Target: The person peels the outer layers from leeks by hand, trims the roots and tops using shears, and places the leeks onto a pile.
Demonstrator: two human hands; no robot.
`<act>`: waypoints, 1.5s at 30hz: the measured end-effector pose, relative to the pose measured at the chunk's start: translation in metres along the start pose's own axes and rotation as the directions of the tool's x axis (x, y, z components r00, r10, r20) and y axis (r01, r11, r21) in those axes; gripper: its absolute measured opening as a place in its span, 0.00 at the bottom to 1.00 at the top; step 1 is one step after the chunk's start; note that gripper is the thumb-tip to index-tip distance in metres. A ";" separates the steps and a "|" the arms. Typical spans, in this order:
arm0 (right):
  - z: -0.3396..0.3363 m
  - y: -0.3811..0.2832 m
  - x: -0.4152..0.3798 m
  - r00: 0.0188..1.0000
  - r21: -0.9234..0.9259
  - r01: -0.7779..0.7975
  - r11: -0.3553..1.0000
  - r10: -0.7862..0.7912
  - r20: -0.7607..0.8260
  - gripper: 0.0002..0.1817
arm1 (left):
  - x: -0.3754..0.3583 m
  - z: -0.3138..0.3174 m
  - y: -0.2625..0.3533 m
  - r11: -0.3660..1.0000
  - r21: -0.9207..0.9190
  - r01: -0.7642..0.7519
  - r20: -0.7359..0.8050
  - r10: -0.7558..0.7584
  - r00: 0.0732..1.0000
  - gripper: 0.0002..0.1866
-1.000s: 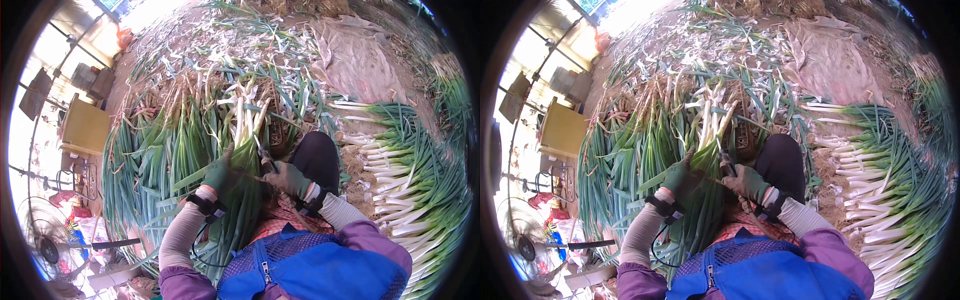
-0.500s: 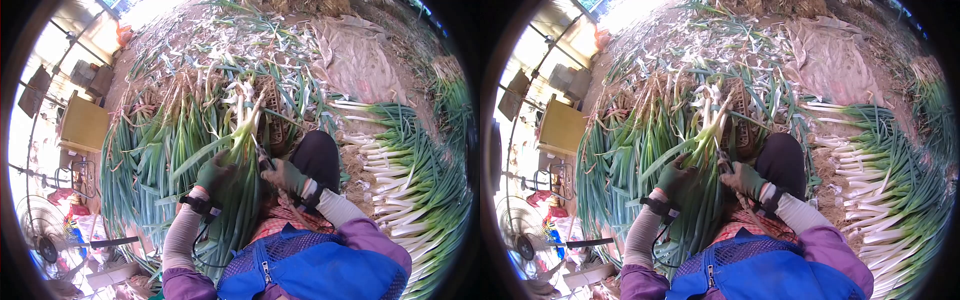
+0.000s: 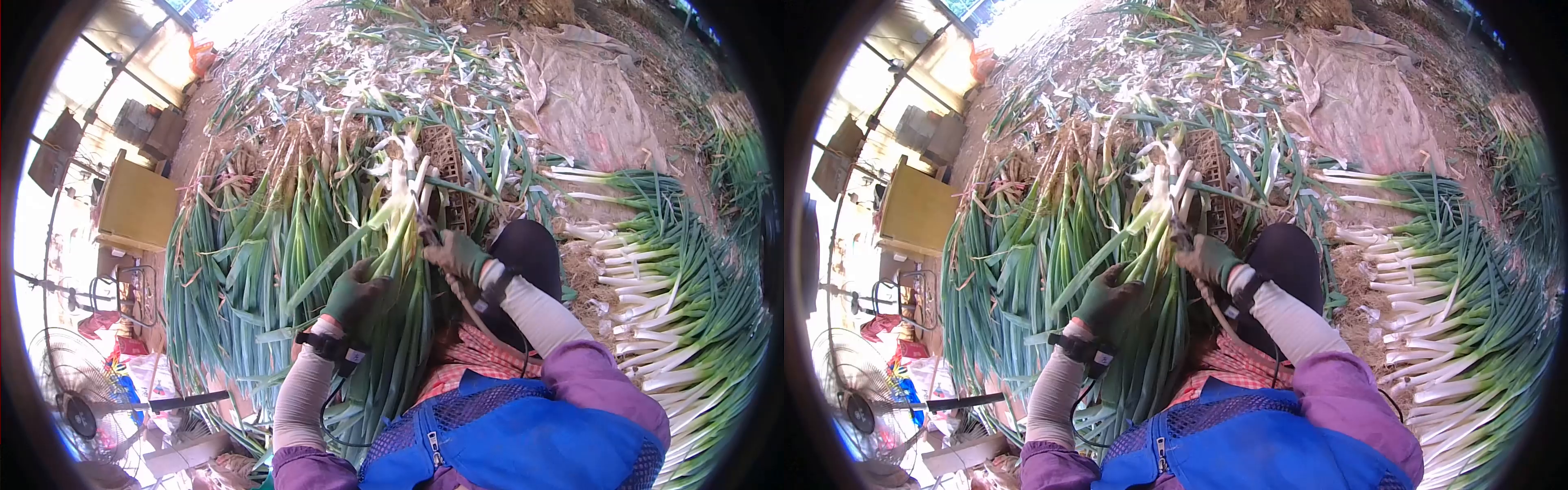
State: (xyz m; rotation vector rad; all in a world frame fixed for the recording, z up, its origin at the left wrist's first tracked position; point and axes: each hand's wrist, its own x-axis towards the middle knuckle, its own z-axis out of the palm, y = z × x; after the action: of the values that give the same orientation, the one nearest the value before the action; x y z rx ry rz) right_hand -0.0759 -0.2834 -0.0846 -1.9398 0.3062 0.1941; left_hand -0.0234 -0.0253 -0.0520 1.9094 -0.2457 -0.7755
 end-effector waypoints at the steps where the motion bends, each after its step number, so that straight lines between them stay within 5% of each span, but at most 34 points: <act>1: 0.013 0.024 0.003 0.978 -0.175 0.155 0.972 -0.176 -0.111 0.27 | -0.005 0.003 0.011 0.993 -0.106 0.047 0.025 -0.044 0.999 0.26; 5: -0.008 -0.018 0.000 0.960 0.133 -0.279 0.951 0.275 0.047 0.27 | -0.019 0.001 0.043 0.908 -0.379 0.177 0.121 -0.141 0.983 0.20; 9: -0.011 -0.020 0.015 0.969 0.124 -0.248 0.961 0.244 0.048 0.26 | -0.012 -0.014 0.026 0.941 -0.291 0.172 0.107 -0.147 0.983 0.19; 13: -0.002 -0.011 0.006 0.996 -0.231 0.032 0.972 -0.050 -0.069 0.34 | -0.017 -0.018 0.031 0.931 -0.321 0.172 0.086 -0.152 0.985 0.19; 17: -0.016 0.010 -0.011 0.987 -0.088 -0.159 0.983 0.155 -0.045 0.39 | -0.034 -0.039 0.045 0.912 -0.409 0.015 -0.009 -0.020 1.000 0.19; 20: -0.010 0.034 -0.008 0.990 -0.060 -0.142 0.988 0.143 0.013 0.38 | -0.044 -0.054 0.056 0.914 -0.404 -0.031 -0.018 0.025 1.000 0.19; 21: -0.007 0.040 -0.004 0.999 -0.140 0.035 0.990 -0.033 0.020 0.35 | -0.040 -0.059 0.045 0.929 -0.368 -0.039 -0.024 0.032 0.999 0.19; 24: -0.017 0.006 0.007 0.951 -0.179 -0.303 0.936 0.285 -0.122 0.31 | -0.026 -0.053 0.029 0.975 -0.215 0.056 -0.008 -0.059 0.998 0.19; 25: -0.002 0.029 0.024 0.911 -0.314 -0.344 0.885 0.234 -0.341 0.31 | -0.018 -0.051 0.015 0.994 -0.084 0.071 -0.053 -0.076 0.996 0.20; 29: 0.012 0.039 0.013 0.835 -0.594 0.061 0.802 -0.367 -0.410 0.25 | -0.011 -0.044 0.006 0.854 0.497 0.152 -0.207 -0.053 0.977 0.25; 32: 0.025 0.037 0.012 0.982 0.013 0.078 0.997 -0.074 -0.173 0.23 | 0.000 -0.030 0.026 0.886 0.455 0.089 -0.203 0.005 0.979 0.26; 33: 0.030 0.040 0.019 1.000 0.023 0.021 1.000 -0.020 -0.015 0.17 | 0.008 -0.025 0.038 0.835 0.532 0.139 -0.194 -0.040 0.980 0.28; 36: 0.069 0.075 0.044 0.958 0.320 0.217 0.922 -0.264 0.113 0.11 | 0.035 0.000 0.062 0.658 0.721 0.219 -0.201 -0.104 0.974 0.33; 38: 0.102 0.134 0.094 0.947 0.448 0.156 0.880 -0.262 0.184 0.10 | 0.060 0.018 0.042 0.549 0.804 0.228 -0.222 -0.078 0.972 0.36; 40: 0.100 0.097 0.073 0.969 0.608 0.118 0.785 -0.225 0.101 0.09 | 0.074 0.030 0.022 0.564 0.786 0.254 -0.303 -0.007 0.953 0.35; 41: 0.086 0.059 0.047 0.990 0.826 0.039 0.563 -0.131 0.042 0.09 | 0.078 0.034 0.015 0.575 0.774 0.263 -0.340 0.027 0.940 0.35; 44: 0.045 0.006 0.001 0.961 0.467 0.254 0.847 -0.167 -0.220 0.11 | 0.083 -0.001 0.016 0.697 0.682 0.219 -0.206 -0.104 0.973 0.31; 45: 0.044 0.017 0.000 0.954 0.574 0.270 0.773 -0.135 -0.268 0.12 | 0.075 -0.015 0.017 0.795 0.589 0.145 -0.176 -0.049 0.983 0.25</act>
State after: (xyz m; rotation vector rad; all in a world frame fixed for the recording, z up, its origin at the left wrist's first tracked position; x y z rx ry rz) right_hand -0.0808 -0.2483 -0.1161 -1.3305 0.2541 -0.2417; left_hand 0.0467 -0.0592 -0.0636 2.5952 -0.3281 -0.6559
